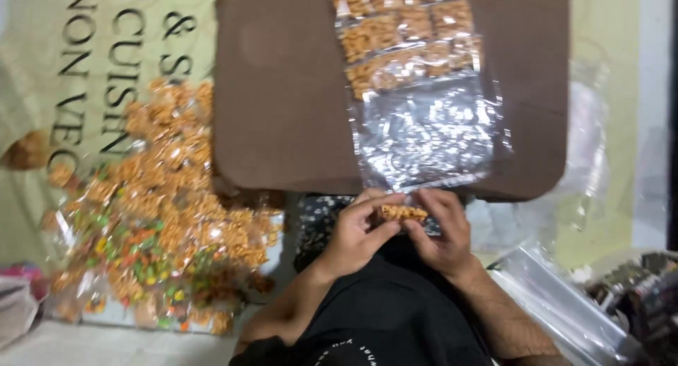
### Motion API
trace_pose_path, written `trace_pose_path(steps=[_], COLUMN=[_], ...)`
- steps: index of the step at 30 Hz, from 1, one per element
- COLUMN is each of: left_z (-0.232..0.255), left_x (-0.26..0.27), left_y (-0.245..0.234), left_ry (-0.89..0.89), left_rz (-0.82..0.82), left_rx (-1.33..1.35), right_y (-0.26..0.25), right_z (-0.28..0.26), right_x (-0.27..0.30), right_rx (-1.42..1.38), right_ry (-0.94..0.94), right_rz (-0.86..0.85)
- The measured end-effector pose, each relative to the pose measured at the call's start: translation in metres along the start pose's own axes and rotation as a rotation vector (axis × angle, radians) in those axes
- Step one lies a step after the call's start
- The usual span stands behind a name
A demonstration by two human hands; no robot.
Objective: Manually packing small snack packets into a larger plastic bag in an organized grid pattern.
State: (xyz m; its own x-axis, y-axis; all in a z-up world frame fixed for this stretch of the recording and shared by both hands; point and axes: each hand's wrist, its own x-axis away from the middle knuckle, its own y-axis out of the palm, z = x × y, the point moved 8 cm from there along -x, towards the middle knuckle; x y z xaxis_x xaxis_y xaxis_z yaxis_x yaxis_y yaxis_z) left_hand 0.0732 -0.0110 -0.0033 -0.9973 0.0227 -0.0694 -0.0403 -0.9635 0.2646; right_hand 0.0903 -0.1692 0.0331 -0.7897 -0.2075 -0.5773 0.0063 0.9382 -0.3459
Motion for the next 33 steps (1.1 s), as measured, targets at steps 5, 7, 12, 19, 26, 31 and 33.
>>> trace_pose_path(steps=[5,7,12,19,26,31,33], left_z=[0.002,-0.003,-0.003,0.043,0.048,0.042,0.042], left_x=[-0.006,0.0,0.004,-0.015,-0.038,-0.04,-0.04], left_y=[0.011,0.013,0.019,0.017,0.013,0.013,0.01], left_ry=[-0.177,-0.203,-0.205,0.344,0.569,0.532,0.54], left_rz=[-0.026,-0.036,0.035,0.074,-0.021,-0.06,-0.031], left_rx=[0.066,0.034,-0.063,-0.48,-1.352,-1.395,-1.353], right_y=[-0.008,-0.009,-0.018,-0.043,-0.075,-0.076,-0.072], right_z=[0.02,0.031,0.033,0.052,0.094,0.09,0.094], right_x=[0.014,0.031,0.03,0.042,0.069,0.068,0.071], right_rx=[-0.249,-0.393,-0.534,-0.422,-0.292,-0.165,-0.14], right_ry=[0.301,0.528,0.527,0.345,0.571,0.583,0.627], right_rz=[-0.003,-0.015,-0.03,0.024,0.28,0.27,0.224])
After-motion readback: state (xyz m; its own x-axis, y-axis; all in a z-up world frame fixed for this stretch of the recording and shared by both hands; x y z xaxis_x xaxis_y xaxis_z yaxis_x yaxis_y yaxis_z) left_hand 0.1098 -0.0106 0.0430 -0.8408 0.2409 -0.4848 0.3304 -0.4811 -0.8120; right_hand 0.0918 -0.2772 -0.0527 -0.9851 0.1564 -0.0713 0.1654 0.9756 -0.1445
